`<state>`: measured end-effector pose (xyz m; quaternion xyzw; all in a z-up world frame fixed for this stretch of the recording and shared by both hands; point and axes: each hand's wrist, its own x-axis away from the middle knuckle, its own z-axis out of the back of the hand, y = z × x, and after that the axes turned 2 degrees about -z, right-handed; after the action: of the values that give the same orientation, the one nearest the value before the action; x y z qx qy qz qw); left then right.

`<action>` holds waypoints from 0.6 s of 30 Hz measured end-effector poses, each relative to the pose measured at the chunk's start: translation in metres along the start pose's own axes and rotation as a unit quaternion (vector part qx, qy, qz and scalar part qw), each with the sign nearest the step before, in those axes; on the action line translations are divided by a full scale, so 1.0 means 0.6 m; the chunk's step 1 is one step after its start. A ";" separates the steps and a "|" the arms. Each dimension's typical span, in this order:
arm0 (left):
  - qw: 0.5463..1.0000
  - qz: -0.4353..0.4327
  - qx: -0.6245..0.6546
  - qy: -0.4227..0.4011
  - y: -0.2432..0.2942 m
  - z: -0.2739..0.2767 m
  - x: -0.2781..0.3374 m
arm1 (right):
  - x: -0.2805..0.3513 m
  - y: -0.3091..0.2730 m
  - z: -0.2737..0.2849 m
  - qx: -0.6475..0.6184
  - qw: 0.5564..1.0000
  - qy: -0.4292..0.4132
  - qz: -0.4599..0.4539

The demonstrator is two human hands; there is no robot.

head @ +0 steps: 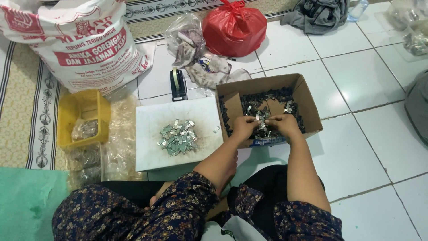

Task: Sorting and arranging small metal components from a cardboard box onto a white board on the floor.

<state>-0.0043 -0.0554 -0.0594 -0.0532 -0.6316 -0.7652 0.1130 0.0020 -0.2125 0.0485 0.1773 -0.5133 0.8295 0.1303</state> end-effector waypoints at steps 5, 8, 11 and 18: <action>1.000 -0.001 0.030 0.007 0.016 0.002 0.020 | 0.020 0.004 -0.005 -0.073 0.997 -0.003 -0.025; 0.999 -0.011 0.049 0.014 0.029 0.002 0.035 | 0.012 0.018 -0.009 -0.089 0.996 0.002 -0.028; 0.998 -0.021 0.055 0.029 0.026 -0.003 0.036 | 0.003 0.028 -0.014 -0.110 0.993 -0.001 -0.033; 0.994 -0.019 0.093 0.049 0.039 0.002 0.042 | -0.037 0.061 -0.020 -0.128 0.991 -0.035 -0.018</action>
<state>-0.0232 -0.0613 -0.0313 0.0071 -0.6946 -0.7068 0.1342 0.0058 -0.2184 0.0046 0.1976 -0.6163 0.7476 0.1492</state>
